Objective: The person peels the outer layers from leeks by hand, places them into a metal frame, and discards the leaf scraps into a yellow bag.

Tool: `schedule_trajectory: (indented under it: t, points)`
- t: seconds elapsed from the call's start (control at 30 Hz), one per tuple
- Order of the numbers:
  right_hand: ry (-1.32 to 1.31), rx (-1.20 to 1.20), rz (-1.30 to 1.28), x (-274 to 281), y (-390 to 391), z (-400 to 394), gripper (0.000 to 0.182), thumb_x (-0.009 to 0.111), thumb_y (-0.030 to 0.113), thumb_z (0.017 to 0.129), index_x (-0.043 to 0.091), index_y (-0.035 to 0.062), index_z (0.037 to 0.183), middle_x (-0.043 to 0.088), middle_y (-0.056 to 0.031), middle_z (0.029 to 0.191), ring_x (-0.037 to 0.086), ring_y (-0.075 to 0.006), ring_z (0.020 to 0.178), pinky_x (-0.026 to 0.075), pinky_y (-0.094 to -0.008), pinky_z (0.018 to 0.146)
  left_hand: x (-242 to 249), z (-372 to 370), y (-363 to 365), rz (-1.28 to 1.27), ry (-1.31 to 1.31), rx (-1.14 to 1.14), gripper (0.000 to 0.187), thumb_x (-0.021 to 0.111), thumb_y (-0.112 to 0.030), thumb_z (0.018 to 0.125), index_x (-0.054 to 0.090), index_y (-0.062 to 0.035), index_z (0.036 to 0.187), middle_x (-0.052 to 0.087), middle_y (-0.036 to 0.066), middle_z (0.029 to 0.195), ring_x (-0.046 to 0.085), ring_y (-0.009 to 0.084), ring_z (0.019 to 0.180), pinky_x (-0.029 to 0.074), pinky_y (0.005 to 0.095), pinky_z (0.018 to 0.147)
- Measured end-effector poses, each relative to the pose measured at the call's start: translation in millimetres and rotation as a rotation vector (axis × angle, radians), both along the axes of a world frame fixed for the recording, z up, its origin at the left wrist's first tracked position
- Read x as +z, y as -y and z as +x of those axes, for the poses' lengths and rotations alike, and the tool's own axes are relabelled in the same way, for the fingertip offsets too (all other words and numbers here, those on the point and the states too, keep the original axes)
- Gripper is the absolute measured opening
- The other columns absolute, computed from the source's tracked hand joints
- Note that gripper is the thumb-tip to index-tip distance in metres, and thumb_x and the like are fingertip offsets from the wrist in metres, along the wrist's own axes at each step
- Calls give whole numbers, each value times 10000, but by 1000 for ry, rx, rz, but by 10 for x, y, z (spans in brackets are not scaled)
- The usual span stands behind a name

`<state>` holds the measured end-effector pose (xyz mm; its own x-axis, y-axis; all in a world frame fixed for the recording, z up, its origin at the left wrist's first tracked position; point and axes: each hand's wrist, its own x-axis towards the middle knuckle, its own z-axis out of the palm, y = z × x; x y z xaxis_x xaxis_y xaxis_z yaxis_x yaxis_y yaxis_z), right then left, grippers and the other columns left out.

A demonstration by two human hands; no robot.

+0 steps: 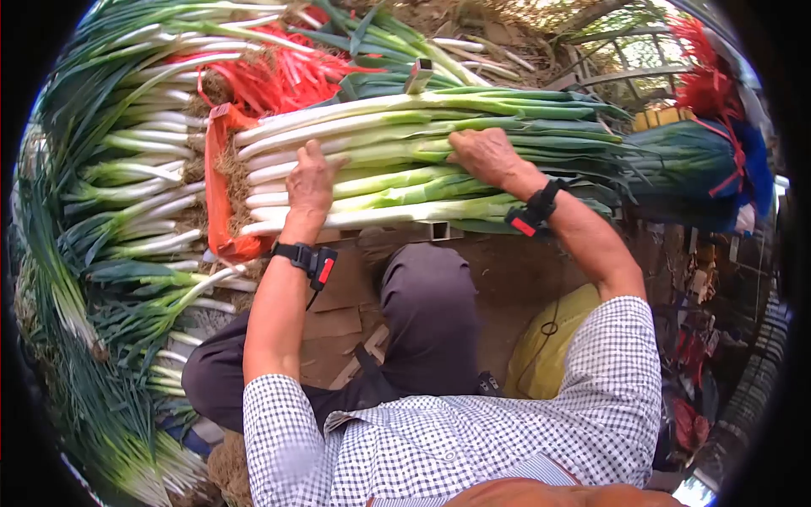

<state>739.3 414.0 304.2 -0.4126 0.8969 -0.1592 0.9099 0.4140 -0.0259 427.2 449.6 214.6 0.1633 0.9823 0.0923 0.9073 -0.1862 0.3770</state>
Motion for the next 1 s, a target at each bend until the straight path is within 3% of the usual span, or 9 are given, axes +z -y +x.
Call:
schedule_trajectory:
  t: [0.13, 0.33, 0.5, 0.63, 0.77, 0.87, 0.9, 0.93, 1.0]
  points:
    - [5, -196, 69, 74, 412, 1, 274, 680, 294, 849, 554, 57, 798, 638, -148, 698, 655, -354, 672, 511, -441, 589, -118, -30, 14, 40, 85, 12, 528, 701, -483, 820, 466, -65, 1042, 573, 183, 961, 651, 403, 785, 534, 479, 659]
    - [37, -123, 22, 42, 250, 332, 285, 666, 316, 856, 581, 54, 783, 642, -155, 682, 656, -354, 692, 505, -462, 612, -158, -100, 2, 135, 73, -90, 558, 709, -424, 835, 478, -34, 1160, 584, 214, 1000, 635, 437, 802, 518, 490, 662]
    - [-22, -189, -166, -27, 40, 439, 340, 650, 376, 846, 650, 36, 837, 680, -192, 768, 679, -378, 777, 530, -477, 692, -110, -43, 36, 99, 48, -13, 557, 704, -412, 845, 497, -9, 1170, 594, 216, 993, 633, 432, 813, 514, 486, 676]
    - [-32, -218, -63, -48, 172, 406, 309, 654, 375, 843, 657, 66, 851, 682, -199, 769, 682, -375, 776, 530, -478, 691, 97, 23, 89, 347, 28, -237, 538, 722, -368, 840, 506, -10, 1178, 618, 205, 1015, 637, 404, 836, 512, 473, 708]
    - [-37, -294, -68, -51, 223, 383, 310, 665, 386, 832, 652, 76, 839, 684, -190, 790, 679, -368, 789, 525, -465, 685, 238, 487, 45, -14, 109, -228, 599, 748, -365, 811, 479, -39, 1236, 622, 202, 1027, 634, 397, 857, 510, 470, 715]
    - [-208, -262, -80, 87, 240, 495, 330, 686, 380, 841, 622, 59, 804, 661, -166, 745, 659, -361, 745, 507, -451, 669, 34, 658, 24, 1, 131, -236, 644, 758, -383, 794, 461, -72, 1274, 614, 201, 1008, 634, 405, 858, 509, 473, 712]
    - [-468, -314, -141, 188, 250, 637, 249, 699, 292, 850, 662, 46, 869, 659, -170, 772, 655, -319, 727, 509, -396, 673, 12, 642, 51, 6, 139, -234, 652, 760, -389, 789, 459, -81, 1279, 610, 200, 1001, 634, 409, 855, 508, 476, 709]
    - [-625, -279, 59, 360, 255, 806, 187, 692, 192, 860, 681, 27, 947, 671, -184, 814, 652, -295, 721, 516, -355, 684, 12, 609, 24, 23, 147, -216, 661, 762, -395, 785, 456, -91, 1285, 606, 200, 993, 635, 412, 852, 508, 479, 707]
    - [-641, -573, 410, 858, 386, 1242, 152, 672, 126, 863, 684, 9, 960, 687, -169, 928, 657, -308, 829, 523, -365, 746, 9, 582, 15, 7, 152, -202, 668, 767, -398, 779, 456, -97, 1288, 596, 195, 972, 635, 416, 840, 509, 481, 705]
